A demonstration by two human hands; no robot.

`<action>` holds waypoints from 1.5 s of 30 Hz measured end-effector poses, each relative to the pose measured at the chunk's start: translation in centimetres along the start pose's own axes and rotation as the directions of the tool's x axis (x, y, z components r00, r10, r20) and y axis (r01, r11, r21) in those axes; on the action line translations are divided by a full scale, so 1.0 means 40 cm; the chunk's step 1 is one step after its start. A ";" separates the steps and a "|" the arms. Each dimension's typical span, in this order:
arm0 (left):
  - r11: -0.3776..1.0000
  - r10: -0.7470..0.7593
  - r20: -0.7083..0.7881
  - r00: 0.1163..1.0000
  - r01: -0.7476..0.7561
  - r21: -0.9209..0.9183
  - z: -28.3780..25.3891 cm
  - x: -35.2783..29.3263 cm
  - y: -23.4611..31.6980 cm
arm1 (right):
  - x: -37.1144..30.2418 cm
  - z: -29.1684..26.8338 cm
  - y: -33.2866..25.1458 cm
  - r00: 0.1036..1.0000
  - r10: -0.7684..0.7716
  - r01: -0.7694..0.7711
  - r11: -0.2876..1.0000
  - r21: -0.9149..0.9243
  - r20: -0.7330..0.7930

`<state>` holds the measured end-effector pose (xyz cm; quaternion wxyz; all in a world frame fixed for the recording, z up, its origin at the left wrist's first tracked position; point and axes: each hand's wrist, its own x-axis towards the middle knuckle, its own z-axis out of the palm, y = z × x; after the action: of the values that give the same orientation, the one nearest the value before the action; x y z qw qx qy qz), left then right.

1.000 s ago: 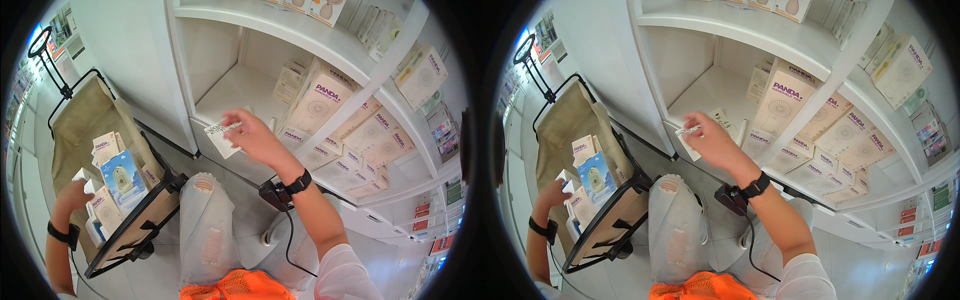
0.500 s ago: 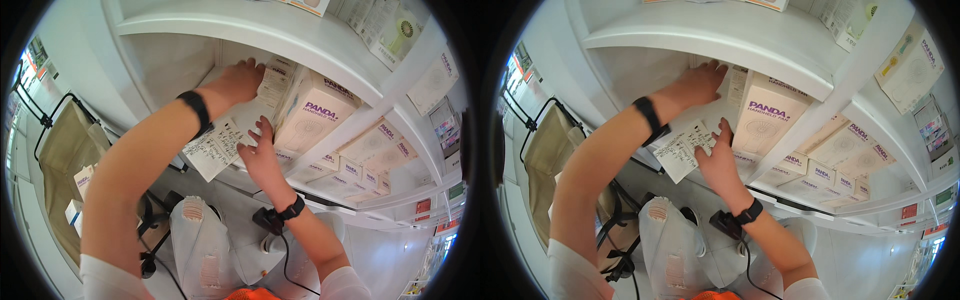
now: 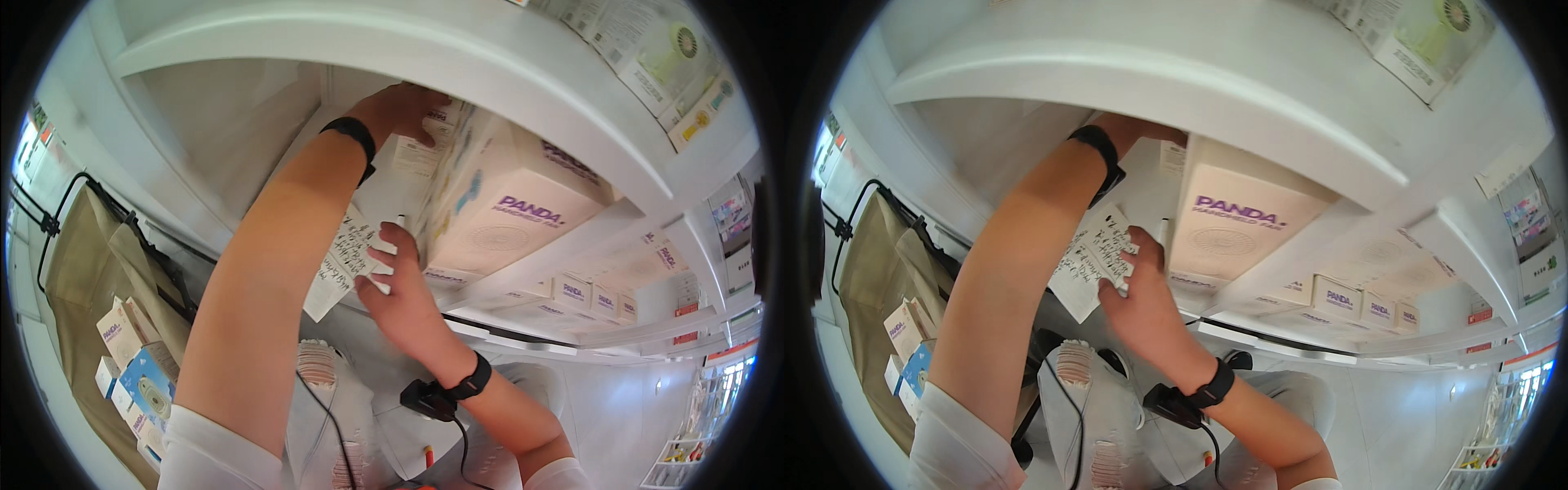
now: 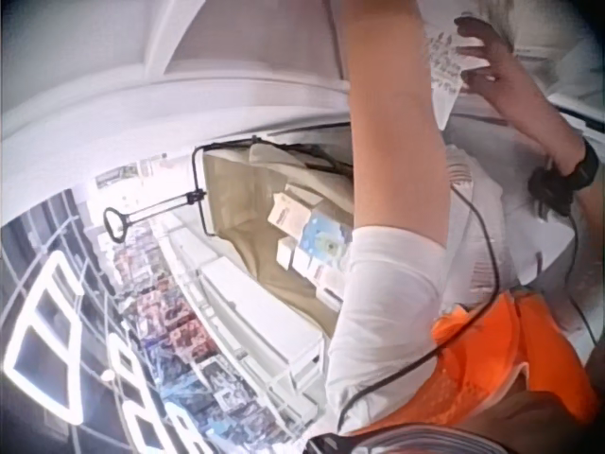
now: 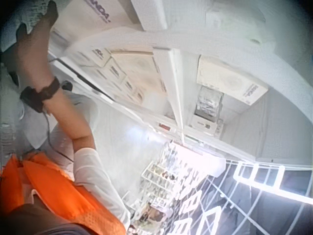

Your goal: The person stocks a retail shelf with boxed items by taking them from a cart and placing them onto the shelf, while referencing a handwritten list.

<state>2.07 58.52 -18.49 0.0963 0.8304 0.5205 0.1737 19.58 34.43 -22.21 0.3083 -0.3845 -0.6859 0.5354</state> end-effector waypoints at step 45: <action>0.939 -0.319 -0.030 0.947 0.320 0.124 -0.179 -0.398 -0.105 | 0.086 0.076 -0.032 0.997 0.071 -0.073 0.985 0.158 0.020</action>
<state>-10.53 45.91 -16.31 0.0675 0.7387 0.6586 0.1261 15.01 35.71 -21.64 0.3135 -0.3793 -0.6291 0.6018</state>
